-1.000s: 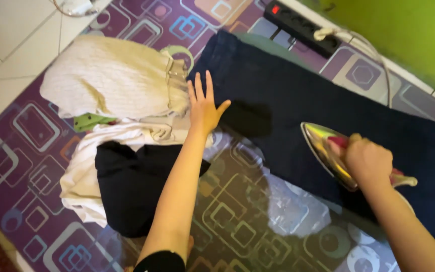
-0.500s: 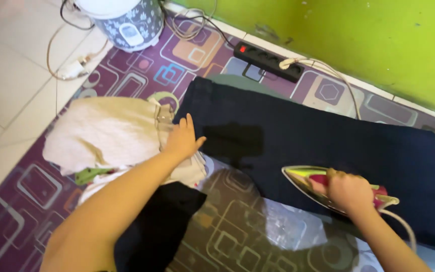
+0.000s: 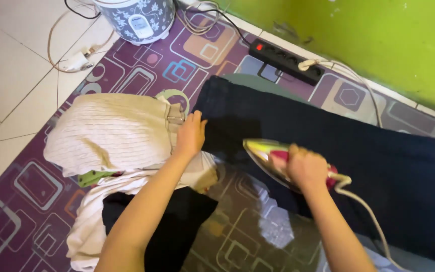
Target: Ironing a pair of dark pants on an ironing board.
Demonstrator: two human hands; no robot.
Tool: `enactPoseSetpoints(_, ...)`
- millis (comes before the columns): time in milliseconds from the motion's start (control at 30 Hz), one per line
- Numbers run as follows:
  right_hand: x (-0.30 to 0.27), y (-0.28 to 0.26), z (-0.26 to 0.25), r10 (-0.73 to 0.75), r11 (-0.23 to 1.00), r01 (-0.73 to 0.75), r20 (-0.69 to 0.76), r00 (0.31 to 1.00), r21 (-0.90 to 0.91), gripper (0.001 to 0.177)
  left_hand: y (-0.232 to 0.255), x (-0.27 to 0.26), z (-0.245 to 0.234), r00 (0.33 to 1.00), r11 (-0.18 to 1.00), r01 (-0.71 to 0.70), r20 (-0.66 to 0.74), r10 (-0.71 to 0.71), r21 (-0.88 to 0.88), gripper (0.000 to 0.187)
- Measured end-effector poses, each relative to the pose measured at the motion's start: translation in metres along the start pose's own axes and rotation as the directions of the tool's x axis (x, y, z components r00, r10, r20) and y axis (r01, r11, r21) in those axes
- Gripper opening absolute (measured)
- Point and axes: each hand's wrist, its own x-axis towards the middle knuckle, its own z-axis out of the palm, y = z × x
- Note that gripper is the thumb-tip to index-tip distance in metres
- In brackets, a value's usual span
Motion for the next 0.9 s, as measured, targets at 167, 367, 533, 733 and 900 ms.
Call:
enactPoseSetpoints(167,0.029,0.008,0.033,0.1,0.987,-0.069,-0.224,0.969,0.142,0.059,0.009,-0.003,0.006,0.999,0.999,-0.035,0.003,0.035,0.032,0.018)
enactPoseSetpoints(367,-0.002,0.031,0.025,-0.108,0.982,0.144,-0.26,0.959,0.125,0.063,0.015,-0.002,0.005,0.999,1.0,0.016,-0.038,-0.017,-0.023,0.024)
enactPoseSetpoints(533,0.033,-0.001,0.012,0.023,0.98,0.031,-0.269,0.963,0.195,0.061,0.006,-0.001,0.01,0.998,0.999,-0.019,-0.067,0.016,-0.038,0.024)
enactPoseSetpoints(733,0.045,-0.028,0.013,-0.055,0.966,0.151,-0.406,0.912,0.208,0.062,0.001,0.0,0.011,0.999,0.999,-0.015,-0.046,0.012,-0.048,0.024)
enactPoseSetpoints(900,0.056,-0.042,0.01,-0.1,0.928,0.269,-0.526,0.845,0.257,0.054,0.002,0.003,0.009,1.0,1.0,0.017,-0.025,-0.017,-0.014,0.025)
